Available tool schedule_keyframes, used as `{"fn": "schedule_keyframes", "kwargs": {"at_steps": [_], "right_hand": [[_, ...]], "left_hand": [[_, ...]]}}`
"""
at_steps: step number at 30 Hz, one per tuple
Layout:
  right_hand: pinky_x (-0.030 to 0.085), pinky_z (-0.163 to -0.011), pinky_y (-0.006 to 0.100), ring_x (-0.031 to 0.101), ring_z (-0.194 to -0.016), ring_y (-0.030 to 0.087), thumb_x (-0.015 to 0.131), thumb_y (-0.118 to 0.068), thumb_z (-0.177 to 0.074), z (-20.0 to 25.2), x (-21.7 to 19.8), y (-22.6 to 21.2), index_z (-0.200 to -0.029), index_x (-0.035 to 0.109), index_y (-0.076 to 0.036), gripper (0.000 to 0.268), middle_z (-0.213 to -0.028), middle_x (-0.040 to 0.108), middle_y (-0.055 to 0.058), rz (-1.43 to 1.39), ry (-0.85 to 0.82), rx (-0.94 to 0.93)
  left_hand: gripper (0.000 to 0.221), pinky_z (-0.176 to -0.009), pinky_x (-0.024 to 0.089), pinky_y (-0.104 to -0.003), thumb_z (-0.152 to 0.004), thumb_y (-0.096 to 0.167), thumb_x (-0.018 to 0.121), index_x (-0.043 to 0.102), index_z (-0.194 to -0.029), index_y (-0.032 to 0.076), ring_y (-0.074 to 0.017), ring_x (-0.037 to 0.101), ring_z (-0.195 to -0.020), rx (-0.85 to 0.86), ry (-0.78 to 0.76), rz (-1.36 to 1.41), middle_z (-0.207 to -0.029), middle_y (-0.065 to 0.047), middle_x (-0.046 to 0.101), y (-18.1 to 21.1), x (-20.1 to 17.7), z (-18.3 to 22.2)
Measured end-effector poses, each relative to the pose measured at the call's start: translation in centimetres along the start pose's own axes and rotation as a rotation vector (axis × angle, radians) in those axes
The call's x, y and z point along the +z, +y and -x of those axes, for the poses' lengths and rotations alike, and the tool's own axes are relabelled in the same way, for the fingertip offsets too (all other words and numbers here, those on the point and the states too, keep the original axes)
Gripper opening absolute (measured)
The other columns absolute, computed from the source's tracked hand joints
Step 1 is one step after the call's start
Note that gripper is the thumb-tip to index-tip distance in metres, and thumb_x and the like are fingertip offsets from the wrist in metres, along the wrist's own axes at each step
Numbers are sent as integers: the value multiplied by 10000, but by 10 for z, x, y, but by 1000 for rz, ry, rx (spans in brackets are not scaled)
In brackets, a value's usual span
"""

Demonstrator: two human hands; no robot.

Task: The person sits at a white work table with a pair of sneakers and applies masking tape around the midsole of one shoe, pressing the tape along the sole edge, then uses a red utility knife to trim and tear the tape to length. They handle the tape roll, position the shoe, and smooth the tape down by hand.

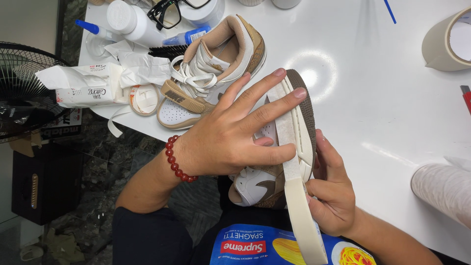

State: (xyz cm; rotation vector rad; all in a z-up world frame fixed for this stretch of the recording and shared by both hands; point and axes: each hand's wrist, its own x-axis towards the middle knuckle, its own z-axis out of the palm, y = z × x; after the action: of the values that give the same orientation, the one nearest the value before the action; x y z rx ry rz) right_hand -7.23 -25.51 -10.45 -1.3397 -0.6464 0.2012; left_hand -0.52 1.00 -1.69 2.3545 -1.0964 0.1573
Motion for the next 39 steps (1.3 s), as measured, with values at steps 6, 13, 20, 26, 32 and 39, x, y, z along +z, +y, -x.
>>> {"fn": "schedule_keyframes", "kwargs": {"at_steps": [6,13,20,26,32,39], "right_hand": [[329,-1297,491,248,-1617,417,573,-164,-1055,-4,2,-1,-947,737,73,308,-1733,105,187,16,11,2],[320,-1299,508,262,-1612,428,566,-168,-1056,-8,2,1,-923,718,66,309,-1720,141,206,48,25,10],[284,-1312,564,256,-1611,452,556,-144,-1032,-11,1,2,-863,674,54,286,-1700,174,260,6,21,84],[268,-1314,572,246,-1612,449,548,-105,-1000,-14,3,3,-829,665,40,253,-1696,183,269,24,8,116],[301,-1294,545,283,-1596,431,523,-116,-1009,-19,3,4,-886,700,56,276,-1702,172,270,15,23,151],[369,-1266,521,317,-1598,414,530,-108,-1010,-25,5,4,-866,697,27,258,-1709,196,265,96,45,201]], "left_hand": [[283,-1210,359,-668,-1039,81,730,631,-1191,298,-440,355,-1521,-4,-7,-2,-1675,-83,363,-4,3,0],[278,-1220,315,-710,-1010,98,747,654,-1167,306,-451,349,-1564,-29,-18,-3,-1661,-71,373,-10,5,1],[283,-1261,288,-753,-1004,98,763,659,-1202,271,-435,342,-1562,-36,-17,-25,-1649,-101,396,-22,8,6],[301,-1263,314,-730,-992,89,797,652,-1206,243,-395,374,-1555,-35,-11,-31,-1634,-103,431,-26,9,9],[270,-1261,352,-682,-1009,93,779,680,-1207,248,-373,399,-1544,-47,15,-6,-1606,-51,476,-32,17,11],[224,-1235,356,-675,-1009,123,757,711,-1196,240,-347,438,-1509,-57,35,-12,-1545,-29,537,-40,27,9]]}}
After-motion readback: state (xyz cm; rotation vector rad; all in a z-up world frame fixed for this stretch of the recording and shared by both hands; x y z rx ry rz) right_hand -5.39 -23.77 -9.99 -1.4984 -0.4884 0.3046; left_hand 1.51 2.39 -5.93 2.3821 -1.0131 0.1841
